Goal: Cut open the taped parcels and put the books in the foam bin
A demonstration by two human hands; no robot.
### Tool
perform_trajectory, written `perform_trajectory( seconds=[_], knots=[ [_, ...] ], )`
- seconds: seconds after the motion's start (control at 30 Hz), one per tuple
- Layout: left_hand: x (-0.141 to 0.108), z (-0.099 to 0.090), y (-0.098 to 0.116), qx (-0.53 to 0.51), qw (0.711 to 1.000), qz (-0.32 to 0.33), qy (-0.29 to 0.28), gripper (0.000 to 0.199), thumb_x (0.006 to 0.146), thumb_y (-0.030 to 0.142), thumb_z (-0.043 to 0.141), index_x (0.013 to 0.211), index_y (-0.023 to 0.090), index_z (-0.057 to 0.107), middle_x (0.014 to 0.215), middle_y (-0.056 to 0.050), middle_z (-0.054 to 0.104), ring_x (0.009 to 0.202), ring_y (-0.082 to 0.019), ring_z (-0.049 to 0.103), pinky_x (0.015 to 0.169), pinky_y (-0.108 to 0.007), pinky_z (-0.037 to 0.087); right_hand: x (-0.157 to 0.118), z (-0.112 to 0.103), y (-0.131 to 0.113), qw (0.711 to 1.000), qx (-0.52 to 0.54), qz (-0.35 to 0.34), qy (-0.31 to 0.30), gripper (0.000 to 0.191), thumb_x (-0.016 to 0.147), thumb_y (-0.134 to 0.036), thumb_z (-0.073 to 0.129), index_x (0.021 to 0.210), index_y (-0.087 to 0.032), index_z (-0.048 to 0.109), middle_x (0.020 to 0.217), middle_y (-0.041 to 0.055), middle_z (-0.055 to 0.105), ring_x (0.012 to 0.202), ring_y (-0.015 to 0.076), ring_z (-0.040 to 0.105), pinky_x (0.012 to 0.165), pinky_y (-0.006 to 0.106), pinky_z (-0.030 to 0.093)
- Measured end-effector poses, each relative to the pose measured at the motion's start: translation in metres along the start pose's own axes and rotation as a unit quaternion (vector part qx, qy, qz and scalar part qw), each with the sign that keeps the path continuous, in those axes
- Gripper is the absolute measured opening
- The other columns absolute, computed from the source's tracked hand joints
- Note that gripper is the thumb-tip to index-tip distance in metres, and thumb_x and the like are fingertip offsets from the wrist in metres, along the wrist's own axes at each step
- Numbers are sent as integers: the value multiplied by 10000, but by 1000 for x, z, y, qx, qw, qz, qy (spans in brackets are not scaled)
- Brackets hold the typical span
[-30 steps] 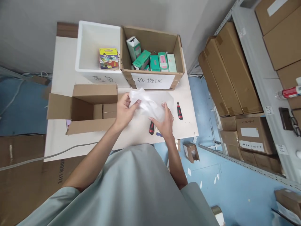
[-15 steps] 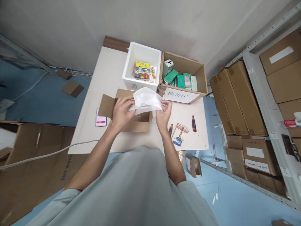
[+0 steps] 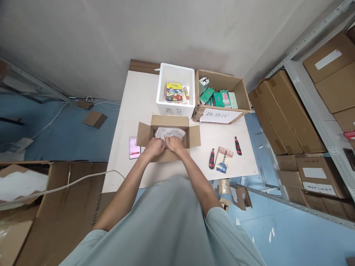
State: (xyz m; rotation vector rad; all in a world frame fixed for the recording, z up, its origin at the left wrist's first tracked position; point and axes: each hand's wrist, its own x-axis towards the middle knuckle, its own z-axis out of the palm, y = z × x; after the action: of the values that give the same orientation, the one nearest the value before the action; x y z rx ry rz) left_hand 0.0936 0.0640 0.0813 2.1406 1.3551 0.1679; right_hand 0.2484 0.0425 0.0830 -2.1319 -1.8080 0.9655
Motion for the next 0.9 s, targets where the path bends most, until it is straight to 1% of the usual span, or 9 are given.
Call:
perform_trajectory(
  seconds=[0.07,0.17,0.3,0.37,0.5,0.57,0.63,0.77,0.9],
  knots=[
    [-4,-4,5,11,1000,2,-3,190,974,223,653,997,150,826,1194,-278,802,1275,-478,717,1136,-590,561,-4,-1,4,1000,1,11,-15,517,1219,-413,485,982,-147,858,1128,191,863,1180,329,801,1093,398,541],
    [-10,-12,27,22,999,32,22,357,1050,241,565,1267,101,810,1467,-277,739,1407,-459,661,1220,-583,520,-25,-12,17,999,28,-9,32,472,1225,-394,459,1179,-148,859,1321,191,840,1291,314,764,1145,384,516],
    [-16,-12,83,-33,988,122,85,439,1118,319,547,1459,118,735,1516,-203,738,1418,-379,667,1267,-517,498,-78,-39,66,965,123,-72,219,451,1218,-438,450,1340,-198,812,1367,136,818,1310,264,736,1178,359,520],
    [-17,2,116,-82,980,163,81,411,1132,336,553,1451,160,741,1490,-165,758,1403,-346,682,1260,-492,510,-106,-53,107,941,154,-46,298,457,1206,-477,453,1314,-218,814,1312,129,822,1232,259,750,1119,367,564],
    [-12,68,173,-165,970,178,-35,361,1103,318,613,1408,216,778,1418,-122,799,1288,-301,754,1183,-443,578,-151,-61,216,911,178,160,337,386,1151,-431,524,1262,-183,799,1327,156,814,1159,268,765,1045,383,599],
    [-7,114,192,-206,960,134,-131,365,1062,296,661,1392,220,798,1401,-117,813,1195,-286,791,1113,-413,614,-170,-53,271,890,187,298,291,356,1110,-372,569,1308,-157,771,1397,174,794,1166,264,774,1084,387,583],
    [-3,161,206,-248,941,59,-222,389,1003,264,719,1377,213,812,1431,-120,809,1128,-280,806,1077,-395,627,-188,-38,316,870,193,373,260,378,1067,-350,613,1322,-108,750,1397,226,782,1188,298,774,1085,414,580],
    [5,238,225,-270,916,-55,-292,538,901,235,812,1432,165,773,1389,-145,824,984,-264,805,1043,-404,640,-218,-8,372,853,205,424,226,462,1014,-362,647,1356,-59,722,1430,289,743,1268,362,742,1079,442,581],
    [16,284,237,-280,898,-113,-319,598,854,212,852,1436,136,734,1093,-104,859,889,-236,787,888,-342,660,-230,12,397,856,219,419,208,506,1038,-340,605,1461,-78,699,1566,277,665,1354,345,716,1158,417,558]
  ],
)
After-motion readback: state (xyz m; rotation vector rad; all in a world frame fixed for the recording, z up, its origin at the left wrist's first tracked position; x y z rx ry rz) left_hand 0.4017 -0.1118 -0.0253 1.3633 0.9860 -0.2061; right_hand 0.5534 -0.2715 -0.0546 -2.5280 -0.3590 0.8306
